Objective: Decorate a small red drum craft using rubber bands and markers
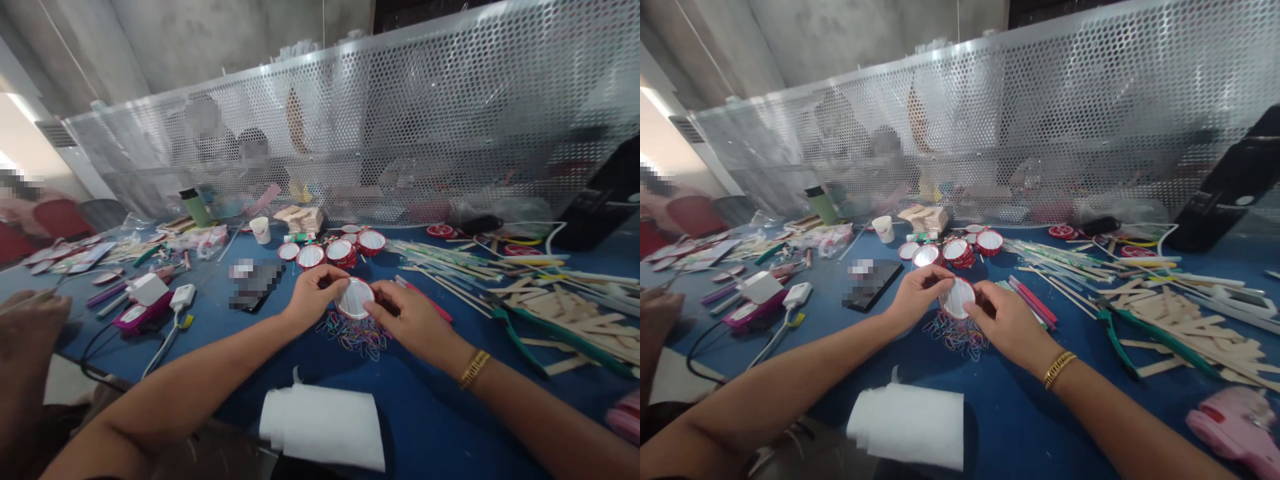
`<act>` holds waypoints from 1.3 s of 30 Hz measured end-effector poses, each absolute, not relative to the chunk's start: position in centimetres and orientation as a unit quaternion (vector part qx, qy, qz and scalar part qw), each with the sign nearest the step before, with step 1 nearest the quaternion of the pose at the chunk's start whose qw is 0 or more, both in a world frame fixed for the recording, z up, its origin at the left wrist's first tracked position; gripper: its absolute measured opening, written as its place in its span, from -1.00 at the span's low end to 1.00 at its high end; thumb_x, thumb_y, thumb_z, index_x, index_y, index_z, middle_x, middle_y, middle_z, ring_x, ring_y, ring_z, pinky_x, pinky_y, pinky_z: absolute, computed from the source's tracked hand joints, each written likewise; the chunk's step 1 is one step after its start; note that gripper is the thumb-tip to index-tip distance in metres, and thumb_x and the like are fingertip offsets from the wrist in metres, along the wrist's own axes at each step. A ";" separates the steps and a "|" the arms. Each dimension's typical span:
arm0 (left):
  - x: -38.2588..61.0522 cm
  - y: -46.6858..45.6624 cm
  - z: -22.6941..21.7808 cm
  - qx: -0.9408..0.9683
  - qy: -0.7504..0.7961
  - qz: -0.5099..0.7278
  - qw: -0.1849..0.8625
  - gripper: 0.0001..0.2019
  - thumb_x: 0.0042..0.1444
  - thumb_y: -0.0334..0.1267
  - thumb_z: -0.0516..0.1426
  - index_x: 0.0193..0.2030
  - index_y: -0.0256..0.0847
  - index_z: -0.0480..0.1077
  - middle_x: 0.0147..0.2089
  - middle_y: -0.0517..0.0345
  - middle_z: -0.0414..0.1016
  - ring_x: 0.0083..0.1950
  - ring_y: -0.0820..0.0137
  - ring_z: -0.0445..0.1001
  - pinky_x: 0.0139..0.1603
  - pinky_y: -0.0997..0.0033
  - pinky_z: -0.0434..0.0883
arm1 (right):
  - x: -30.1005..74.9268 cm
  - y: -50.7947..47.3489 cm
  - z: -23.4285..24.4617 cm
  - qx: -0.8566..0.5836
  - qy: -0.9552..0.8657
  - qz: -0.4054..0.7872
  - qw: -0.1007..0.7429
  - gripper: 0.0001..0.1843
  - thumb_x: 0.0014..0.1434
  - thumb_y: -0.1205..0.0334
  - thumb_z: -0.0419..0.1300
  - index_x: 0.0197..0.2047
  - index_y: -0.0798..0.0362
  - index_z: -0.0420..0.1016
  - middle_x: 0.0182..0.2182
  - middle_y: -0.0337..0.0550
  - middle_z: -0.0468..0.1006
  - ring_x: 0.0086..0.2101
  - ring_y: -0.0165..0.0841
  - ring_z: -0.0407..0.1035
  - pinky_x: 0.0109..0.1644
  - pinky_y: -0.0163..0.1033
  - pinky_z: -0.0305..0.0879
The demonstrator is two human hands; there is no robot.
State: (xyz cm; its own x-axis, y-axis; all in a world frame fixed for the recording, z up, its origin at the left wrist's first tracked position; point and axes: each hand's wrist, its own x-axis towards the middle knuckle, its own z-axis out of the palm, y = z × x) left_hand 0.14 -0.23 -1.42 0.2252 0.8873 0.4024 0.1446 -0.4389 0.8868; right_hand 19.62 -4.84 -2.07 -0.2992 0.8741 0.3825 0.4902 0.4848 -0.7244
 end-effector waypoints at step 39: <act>0.9 -1.8 -1.6 0.782 0.340 0.376 0.362 -0.28 -0.15 -0.16 0.40 0.19 -0.16 0.30 0.11 -0.04 0.46 0.02 0.21 0.45 0.05 0.19 0.37 | 19.5 -4.6 -2.9 -0.499 -0.721 0.128 0.464 -0.76 0.34 0.14 -0.04 -0.03 0.05 0.32 -0.55 -0.23 0.51 -0.48 -0.29 0.44 -0.38 -0.22 0.26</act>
State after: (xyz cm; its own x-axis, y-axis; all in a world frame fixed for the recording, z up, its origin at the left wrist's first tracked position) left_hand 0.86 -1.81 -1.57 0.4851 0.8051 0.3414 0.2596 -0.5054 0.8229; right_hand 19.53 -4.60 -2.88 -0.0710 0.8375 0.5418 0.6007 0.4695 -0.6471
